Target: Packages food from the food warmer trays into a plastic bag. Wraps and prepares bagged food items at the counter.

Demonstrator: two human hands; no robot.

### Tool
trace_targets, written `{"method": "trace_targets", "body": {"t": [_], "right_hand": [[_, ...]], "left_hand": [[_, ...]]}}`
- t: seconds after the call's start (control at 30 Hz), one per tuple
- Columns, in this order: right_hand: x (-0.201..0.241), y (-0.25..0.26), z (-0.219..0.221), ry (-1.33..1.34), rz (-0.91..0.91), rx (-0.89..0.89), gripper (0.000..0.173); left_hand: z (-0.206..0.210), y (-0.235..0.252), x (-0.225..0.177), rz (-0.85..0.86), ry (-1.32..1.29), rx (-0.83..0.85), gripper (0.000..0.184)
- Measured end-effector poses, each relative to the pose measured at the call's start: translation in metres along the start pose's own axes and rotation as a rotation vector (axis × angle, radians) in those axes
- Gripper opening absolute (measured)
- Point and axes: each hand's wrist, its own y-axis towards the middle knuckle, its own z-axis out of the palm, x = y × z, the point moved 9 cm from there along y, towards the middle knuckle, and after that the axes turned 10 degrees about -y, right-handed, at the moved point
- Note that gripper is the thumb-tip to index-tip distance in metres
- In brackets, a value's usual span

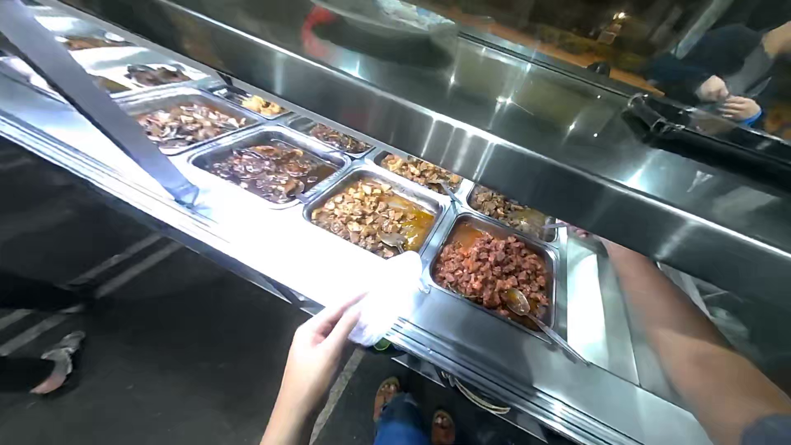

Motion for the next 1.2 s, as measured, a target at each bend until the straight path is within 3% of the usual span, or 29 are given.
{"method": "trace_targets", "body": {"t": [0.1, 0.17, 0.37, 0.6, 0.8, 1.03, 1.2], "right_hand": [[0.025, 0.026, 0.012, -0.150, 0.144, 0.005, 0.023], [0.033, 0.037, 0.019, -0.112, 0.216, 0.048, 0.033], [0.044, 0.053, 0.046, 0.086, 0.173, -0.125, 0.034], [0.014, 0.050, 0.049, 0.249, 0.203, -0.176, 0.035], [-0.007, 0.051, 0.041, 0.330, 0.209, -0.205, 0.039], [-0.010, 0.056, 0.003, 0.230, 0.144, -0.311, 0.028], [-0.004, 0.051, -0.020, 0.302, 0.109, -0.264, 0.030]], "left_hand": [[0.028, 0.038, 0.003, -0.020, 0.071, 0.010, 0.027], [0.050, 0.063, 0.011, -0.085, 0.048, 0.026, 0.026], [0.109, 0.137, 0.036, -0.079, -0.080, 0.003, 0.025], [0.160, 0.183, 0.036, -0.042, -0.379, -0.121, 0.025], [0.216, 0.208, 0.033, -0.080, -0.328, 0.022, 0.041], [0.280, 0.227, 0.031, -0.019, 0.282, 0.322, 0.040], [0.321, 0.227, 0.035, -0.135, 0.133, 0.428, 0.050]]}}
